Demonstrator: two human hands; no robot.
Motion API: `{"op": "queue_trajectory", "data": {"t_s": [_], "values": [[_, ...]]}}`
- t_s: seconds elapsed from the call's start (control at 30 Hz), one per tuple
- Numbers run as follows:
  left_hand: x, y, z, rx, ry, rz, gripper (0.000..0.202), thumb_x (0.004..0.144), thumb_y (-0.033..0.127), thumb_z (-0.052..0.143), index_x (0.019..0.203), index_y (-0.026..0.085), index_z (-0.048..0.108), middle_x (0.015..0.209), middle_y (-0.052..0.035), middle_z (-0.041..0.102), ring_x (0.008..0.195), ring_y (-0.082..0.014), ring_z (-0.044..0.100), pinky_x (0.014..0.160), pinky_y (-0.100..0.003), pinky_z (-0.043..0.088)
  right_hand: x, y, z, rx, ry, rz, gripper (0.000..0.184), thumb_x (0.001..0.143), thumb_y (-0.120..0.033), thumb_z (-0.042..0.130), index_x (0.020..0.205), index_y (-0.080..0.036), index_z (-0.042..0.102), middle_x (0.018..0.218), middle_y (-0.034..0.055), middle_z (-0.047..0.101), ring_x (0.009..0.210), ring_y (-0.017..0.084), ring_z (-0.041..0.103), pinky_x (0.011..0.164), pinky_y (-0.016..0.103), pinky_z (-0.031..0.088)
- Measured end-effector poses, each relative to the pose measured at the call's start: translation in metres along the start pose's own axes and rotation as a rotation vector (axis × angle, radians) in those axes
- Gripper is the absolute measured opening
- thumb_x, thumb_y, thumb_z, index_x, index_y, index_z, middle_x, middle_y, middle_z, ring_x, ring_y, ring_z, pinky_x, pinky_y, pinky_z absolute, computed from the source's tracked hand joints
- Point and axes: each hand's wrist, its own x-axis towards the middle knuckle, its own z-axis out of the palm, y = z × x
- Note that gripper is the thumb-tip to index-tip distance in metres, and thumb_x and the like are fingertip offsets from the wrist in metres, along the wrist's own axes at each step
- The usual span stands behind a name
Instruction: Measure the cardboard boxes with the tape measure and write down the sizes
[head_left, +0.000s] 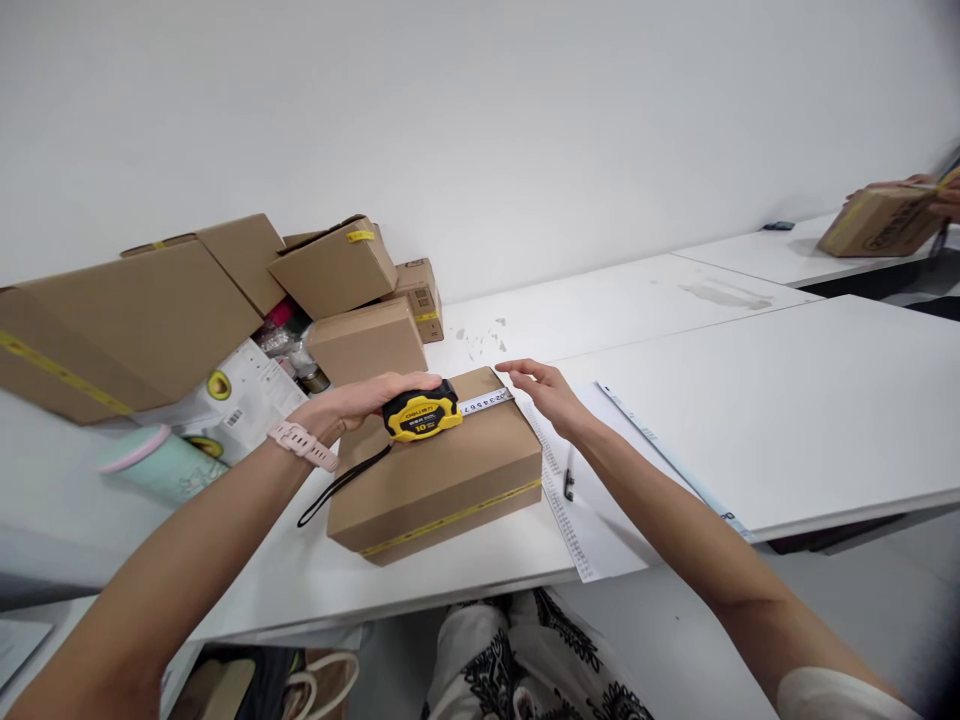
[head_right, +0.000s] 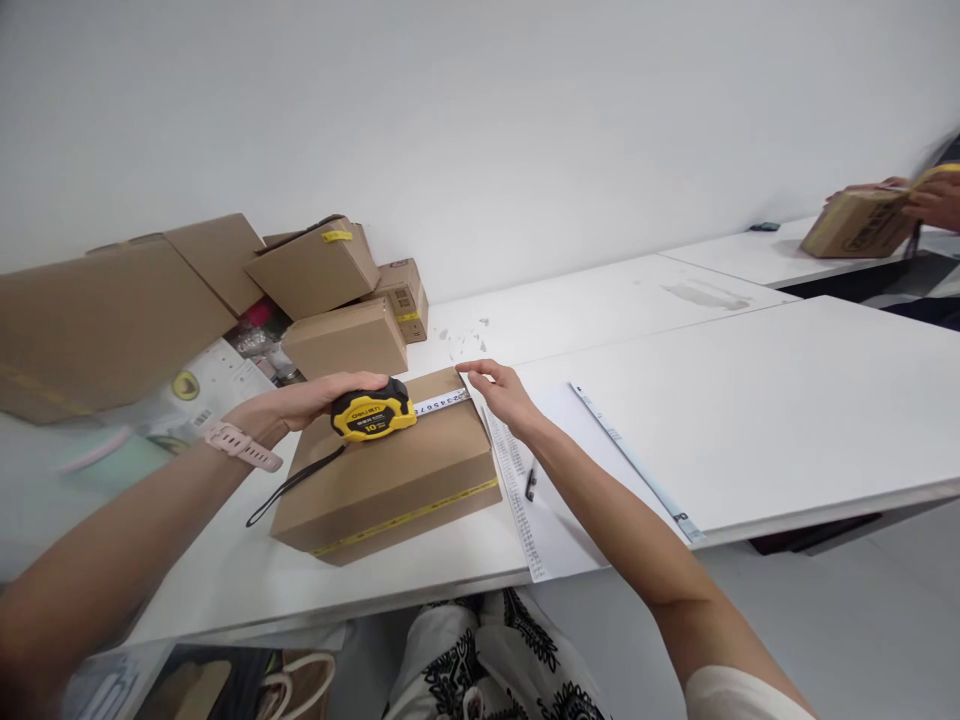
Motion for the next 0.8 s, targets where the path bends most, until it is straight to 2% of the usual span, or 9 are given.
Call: {"op": "queue_trajectory", "data": {"t_s": [0.17,0.3,0.4,0.53,0.7,0.8], "values": [[0.006,0.006,0.002,-0.01,0.029,0.004,0.069,0.075,0.08,0.065,0.116,0.026,0.078,0.123,-0.0066,0.079,0.118,-0.032,0.068,0.088,-0.035,0.055,0.021,-0.003,0.004,0.077,-0.045,0.013,0.023,0.084,-0.035,0.066,0.098,-0.023,0.078,0.118,0.006,0.076,0.109,0.023,0.063,0.103,0.042,0.045],[0.01,0.009,0.004,-0.001,0.031,-0.008,0.067,0.074,0.08,0.066,0.113,0.026,0.078,0.118,-0.0064,0.08,0.111,-0.03,0.071,0.078,-0.031,0.055,0.027,-0.005,0.006,0.044,-0.11,0.047,0.023,0.087,-0.035,0.065,0.103,-0.025,0.079,0.114,0.0057,0.077,0.101,0.022,0.066,0.09,0.039,0.052],[0.013,0.008,0.002,0.002,0.035,-0.003,0.066,0.073,0.079,0.068,0.113,0.028,0.078,0.119,-0.0051,0.08,0.111,-0.0288,0.071,0.074,-0.029,0.055,0.033,-0.005,0.011,0.012,-0.23,0.043,0.028,0.091,-0.04,0.064,0.111,-0.025,0.078,0.118,0.0065,0.076,0.103,0.023,0.067,0.088,0.038,0.054],[0.014,0.005,-0.003,-0.004,-0.025,0.002,0.067,0.074,0.079,0.067,0.117,0.028,0.077,0.121,-0.0057,0.079,0.111,-0.0291,0.071,0.08,-0.031,0.057,0.049,-0.004,0.022,-0.107,-0.358,-0.018,0.038,0.095,-0.054,0.06,0.112,-0.025,0.079,0.124,0.0057,0.075,0.113,0.025,0.066,0.099,0.039,0.052],[0.01,0.003,-0.005,-0.003,-0.053,0.03,0.067,0.076,0.078,0.067,0.115,0.025,0.079,0.12,-0.0077,0.079,0.112,-0.0304,0.071,0.088,-0.035,0.056,0.065,-0.003,0.035,-0.256,-0.424,-0.002,0.061,0.098,-0.069,0.045,0.109,-0.021,0.08,0.116,0.0074,0.078,0.11,0.028,0.069,0.098,0.04,0.051],[0.009,0.004,-0.005,0.021,-0.051,0.044,0.066,0.075,0.08,0.066,0.109,0.026,0.08,0.115,-0.0067,0.081,0.109,-0.0297,0.071,0.088,-0.034,0.056,0.065,-0.002,0.038,-0.379,-0.397,-0.084,0.061,0.099,-0.068,0.041,0.106,-0.022,0.08,0.111,0.0063,0.079,0.107,0.027,0.069,0.095,0.038,0.05]]}}
